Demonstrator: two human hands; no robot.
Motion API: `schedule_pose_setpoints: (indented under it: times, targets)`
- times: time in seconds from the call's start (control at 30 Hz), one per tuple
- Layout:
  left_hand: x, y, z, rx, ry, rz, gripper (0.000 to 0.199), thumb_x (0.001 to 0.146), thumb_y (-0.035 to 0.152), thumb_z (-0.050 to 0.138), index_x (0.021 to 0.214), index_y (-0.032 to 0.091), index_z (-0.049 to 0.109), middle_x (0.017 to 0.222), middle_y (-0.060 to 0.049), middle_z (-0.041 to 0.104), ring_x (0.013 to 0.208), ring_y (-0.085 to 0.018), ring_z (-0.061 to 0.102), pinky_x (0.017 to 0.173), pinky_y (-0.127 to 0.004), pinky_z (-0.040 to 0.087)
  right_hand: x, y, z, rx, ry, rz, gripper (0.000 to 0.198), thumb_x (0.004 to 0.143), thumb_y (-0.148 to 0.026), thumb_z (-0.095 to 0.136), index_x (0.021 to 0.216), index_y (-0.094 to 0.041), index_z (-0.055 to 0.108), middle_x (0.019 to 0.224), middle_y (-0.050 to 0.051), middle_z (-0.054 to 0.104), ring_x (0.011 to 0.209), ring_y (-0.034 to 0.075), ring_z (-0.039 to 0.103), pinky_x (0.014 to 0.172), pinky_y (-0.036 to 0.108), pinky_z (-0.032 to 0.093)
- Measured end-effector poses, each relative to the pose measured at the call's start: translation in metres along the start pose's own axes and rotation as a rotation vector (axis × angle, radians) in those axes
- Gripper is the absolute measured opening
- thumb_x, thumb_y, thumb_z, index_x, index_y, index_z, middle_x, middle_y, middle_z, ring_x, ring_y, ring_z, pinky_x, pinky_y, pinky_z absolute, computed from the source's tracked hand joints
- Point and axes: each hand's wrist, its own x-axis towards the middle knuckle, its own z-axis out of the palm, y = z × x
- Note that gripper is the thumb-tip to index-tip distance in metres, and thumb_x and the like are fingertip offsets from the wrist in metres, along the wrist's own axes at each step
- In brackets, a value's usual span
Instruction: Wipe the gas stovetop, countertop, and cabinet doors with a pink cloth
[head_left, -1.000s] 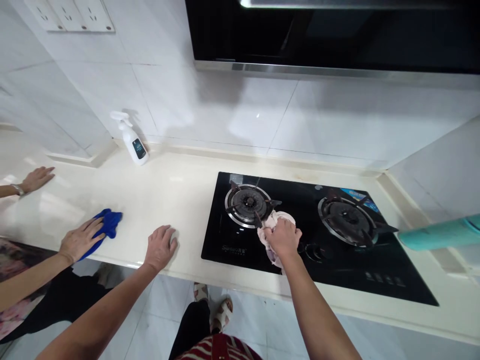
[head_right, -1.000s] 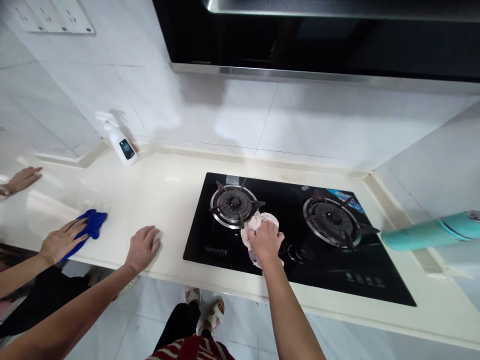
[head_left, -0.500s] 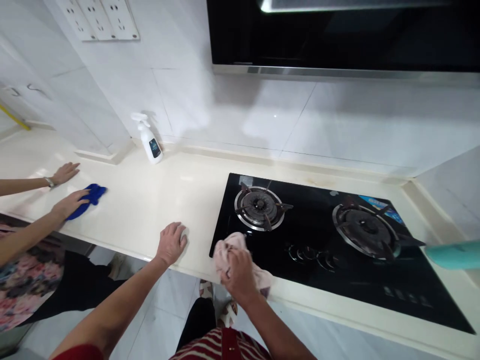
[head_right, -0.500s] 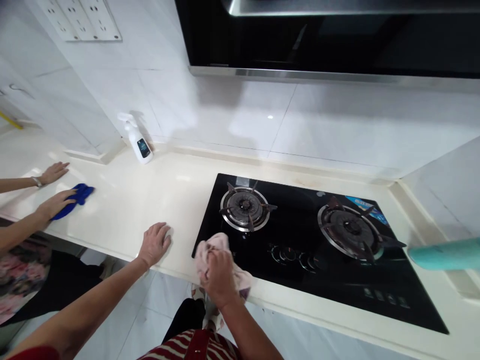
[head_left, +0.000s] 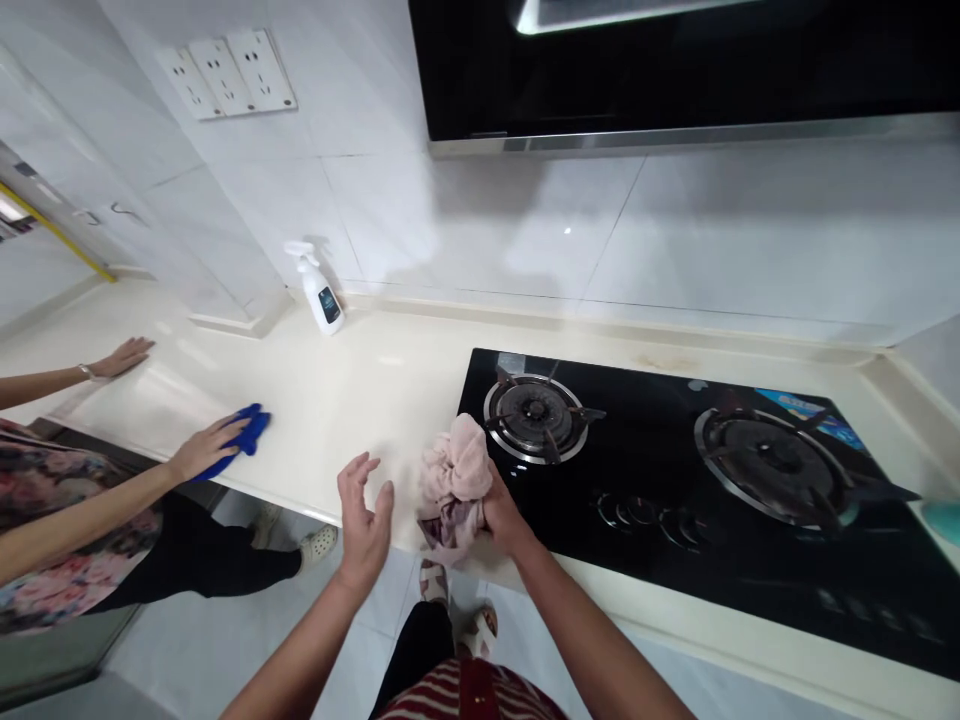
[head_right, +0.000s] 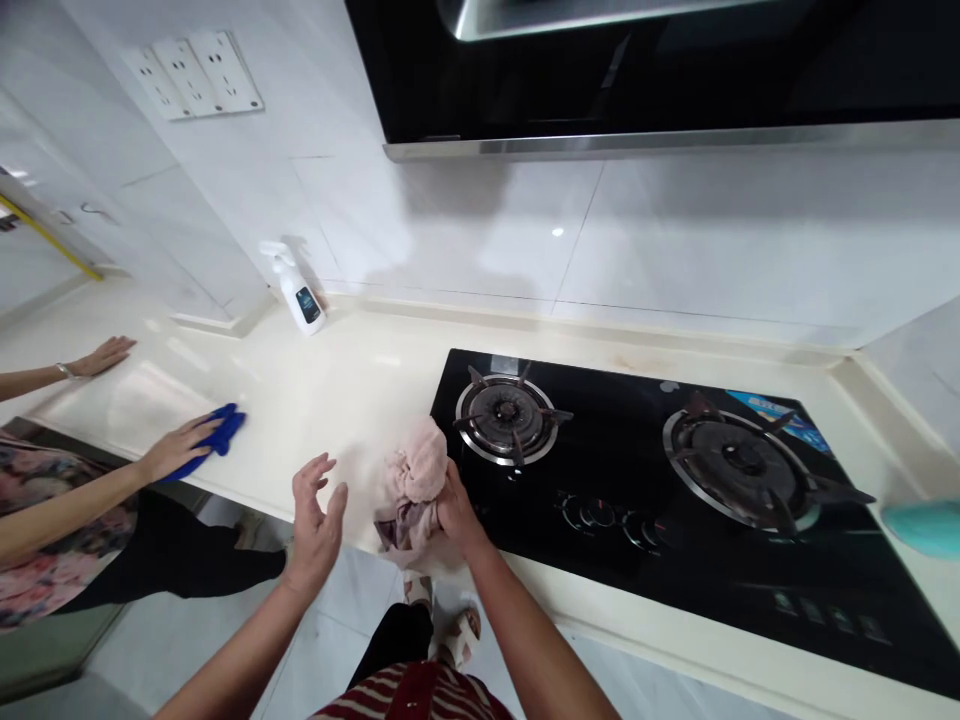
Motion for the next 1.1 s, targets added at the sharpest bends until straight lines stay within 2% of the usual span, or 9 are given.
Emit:
schedule_pose_setpoints:
  times: [0.1, 0.2, 0.33, 0.43, 0.53, 0.7, 0.83, 0.97, 1.1]
  targets:
    - [-0.015, 0.019, 0.016, 0.052, -0.072, 0.151, 0.043, 0.098, 0.032, 0.052, 0.140, 0.028, 0.044, 0.149, -0.016, 0.040, 0.143, -0.029, 0.040, 0.113, -0.052, 0.041, 0.005, 0.025, -0.023, -0.147, 0.188, -0.012, 0.055, 0.088, -0.050, 0.047, 0.126, -0.012, 0.055, 0.129, 0.018, 0.053, 0.124, 0.028, 0.048, 0.112, 0.052, 0.039]
    - [-0.029, 0.004, 0.039, 0.206, -0.277, 0.321, 0.065, 0.089, 0.039, 0.067, 0.148, 0.029, 0.041, 0.160, -0.017, 0.028, 0.151, -0.040, 0.026, 0.113, -0.059, 0.037, -0.017, 0.050, -0.051, -0.243, 0.305, -0.015, 0.050, 0.087, -0.047, 0.045, 0.120, -0.012, 0.058, 0.123, 0.019, 0.055, 0.118, 0.030, 0.050, 0.109, 0.057, 0.039]
    - [-0.031, -0.031, 0.059, 0.403, -0.509, 0.368, 0.111, 0.060, 0.067, 0.084, 0.154, 0.028, 0.039, 0.165, -0.022, 0.023, 0.151, -0.055, 0.015, 0.110, -0.069, 0.029, -0.051, 0.076, -0.072, -0.499, 0.276, -0.171, 0.037, 0.092, -0.041, 0.045, 0.113, -0.016, 0.063, 0.125, 0.015, 0.058, 0.123, 0.030, 0.050, 0.110, 0.055, 0.038]
    - [-0.020, -0.037, 0.074, 0.410, -0.617, 0.467, 0.126, 0.049, 0.078, 0.084, 0.156, 0.031, 0.037, 0.168, -0.021, 0.015, 0.151, -0.057, 0.011, 0.113, -0.072, 0.019, -0.061, 0.086, -0.071, -0.829, 0.254, -0.358, 0.034, 0.099, -0.032, 0.039, 0.118, -0.014, 0.060, 0.132, 0.015, 0.057, 0.132, 0.029, 0.046, 0.114, 0.052, 0.036]
    - [-0.008, -0.026, 0.100, 0.328, -0.676, 0.574, 0.116, 0.051, 0.084, 0.077, 0.152, 0.038, 0.043, 0.171, -0.015, 0.011, 0.151, -0.058, 0.005, 0.112, -0.076, 0.012, -0.061, 0.088, -0.067, -0.996, 0.274, -0.422, 0.032, 0.100, -0.027, 0.037, 0.120, -0.013, 0.058, 0.132, 0.015, 0.057, 0.134, 0.028, 0.046, 0.116, 0.050, 0.032]
    - [0.006, -0.016, 0.133, 0.238, -0.681, 0.629, 0.063, 0.073, 0.069, 0.070, 0.130, 0.042, 0.064, 0.168, 0.000, 0.027, 0.150, -0.050, 0.015, 0.112, -0.074, 0.012, -0.060, 0.089, -0.067, -1.079, 0.310, -0.475, 0.031, 0.100, -0.028, 0.038, 0.120, -0.015, 0.056, 0.133, 0.013, 0.058, 0.131, 0.027, 0.048, 0.117, 0.049, 0.030]
    - [0.040, -0.035, 0.132, 0.240, -0.615, 0.534, 0.050, 0.074, 0.059, 0.072, 0.121, 0.043, 0.068, 0.159, 0.002, 0.043, 0.144, -0.044, 0.030, 0.110, -0.067, 0.022, -0.059, 0.090, -0.066, -1.111, 0.310, -0.487, 0.030, 0.099, -0.028, 0.039, 0.121, -0.016, 0.056, 0.133, 0.012, 0.058, 0.131, 0.026, 0.049, 0.116, 0.048, 0.031]
    - [0.095, -0.053, 0.128, 0.308, -0.552, 0.375, 0.047, 0.077, 0.053, 0.073, 0.122, 0.041, 0.068, 0.157, 0.000, 0.046, 0.143, -0.043, 0.031, 0.111, -0.066, 0.023, -0.057, 0.089, -0.064, -1.187, 0.318, -0.510, 0.031, 0.097, -0.025, 0.038, 0.119, -0.016, 0.058, 0.130, 0.012, 0.060, 0.127, 0.026, 0.052, 0.112, 0.047, 0.034]
    - [0.156, -0.053, 0.156, 0.327, -0.568, 0.299, 0.041, 0.081, 0.049, 0.069, 0.122, 0.042, 0.067, 0.158, 0.003, 0.045, 0.144, -0.041, 0.029, 0.112, -0.067, 0.021, -0.053, 0.099, -0.071, -1.268, 0.303, -0.559, 0.032, 0.094, -0.026, 0.041, 0.119, -0.018, 0.060, 0.130, 0.009, 0.062, 0.123, 0.024, 0.056, 0.108, 0.045, 0.037]
